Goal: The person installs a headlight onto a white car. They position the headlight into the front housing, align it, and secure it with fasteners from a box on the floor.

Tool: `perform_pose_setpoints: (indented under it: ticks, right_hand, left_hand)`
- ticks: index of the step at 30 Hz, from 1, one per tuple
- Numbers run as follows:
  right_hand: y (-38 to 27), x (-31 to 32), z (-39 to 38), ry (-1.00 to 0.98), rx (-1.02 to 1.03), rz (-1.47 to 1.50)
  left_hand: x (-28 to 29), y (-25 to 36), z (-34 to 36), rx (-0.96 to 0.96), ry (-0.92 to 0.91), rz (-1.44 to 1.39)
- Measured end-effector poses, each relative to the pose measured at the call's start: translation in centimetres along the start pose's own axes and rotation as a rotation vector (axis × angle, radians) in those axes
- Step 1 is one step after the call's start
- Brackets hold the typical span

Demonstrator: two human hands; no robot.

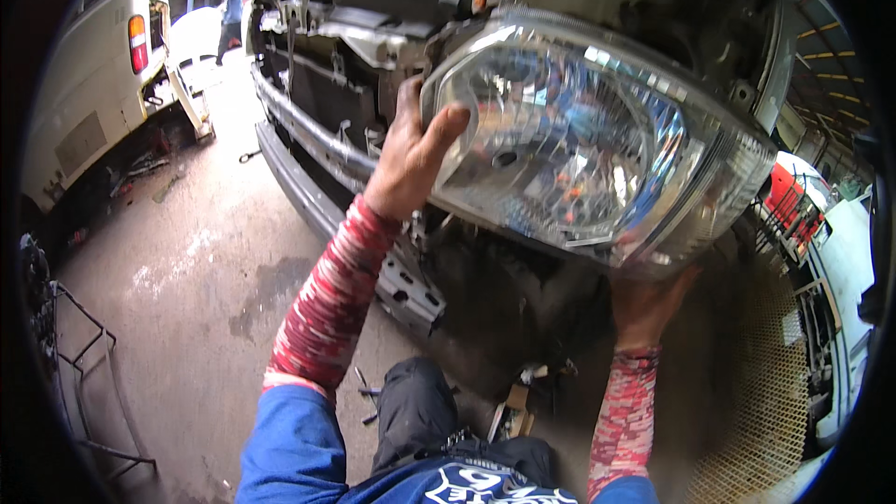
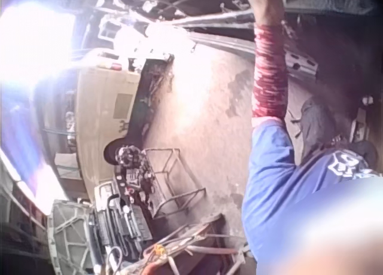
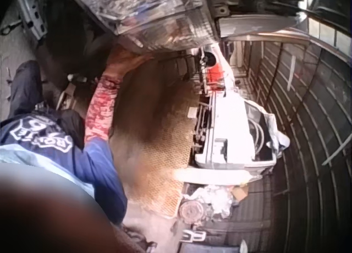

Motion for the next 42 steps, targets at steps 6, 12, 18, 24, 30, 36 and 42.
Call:
perform_pose_setpoints:
  ticks: [6, 12, 18, 24, 30, 36, 42]
  right_hand:
    - [-0.1, -1.5, -2.5, -0.031, -0.052, -0.073]
    - [-0.4, -1.0, -1.4, 0.021, -0.032, -0.082]
    - [0.8, -0.5, -0.4, -0.058, -0.028, -0.044]
    - [1.0, -1.4, -1.7, -0.050, -0.044, -0.022]
    - [0.2, -1.5, -0.9, -0.080, -0.038, -0.021]
    - [0.6, -1.1, 0.2, 0.049, 0.089, -0.129]
    - [1.1, -2.0, 0.1, 0.036, 0.103, -0.098]
  left_hand:
    - [0.8, 0.1, 0.8, 0.070, 0.008, -0.079]
    - [1.0, -0.2, 0.7, 0.093, -0.059, -0.100]
    - [2.4, -1.3, 1.6, 0.123, -0.191, -0.033]
    - [2.7, -1.5, 1.3, 0.081, -0.102, -0.126]
    - [1.4, -1.3, 1.1, 0.046, -0.038, -0.125]
    - [0.5, -1.2, 0.9, 0.065, -0.017, -0.145]
    - [1.1, -0.8, 0.7, 0.078, -0.057, -0.082]
Point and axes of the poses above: each hand's wrist, its own z-axis towards the middle knuckle, its own x-axis out of the back of the hand, y = z × x, the point moved 2 cm from there along z, towards the middle knuckle, and after that the axes turned 5 degrees about -x, right-handed, at the moved point
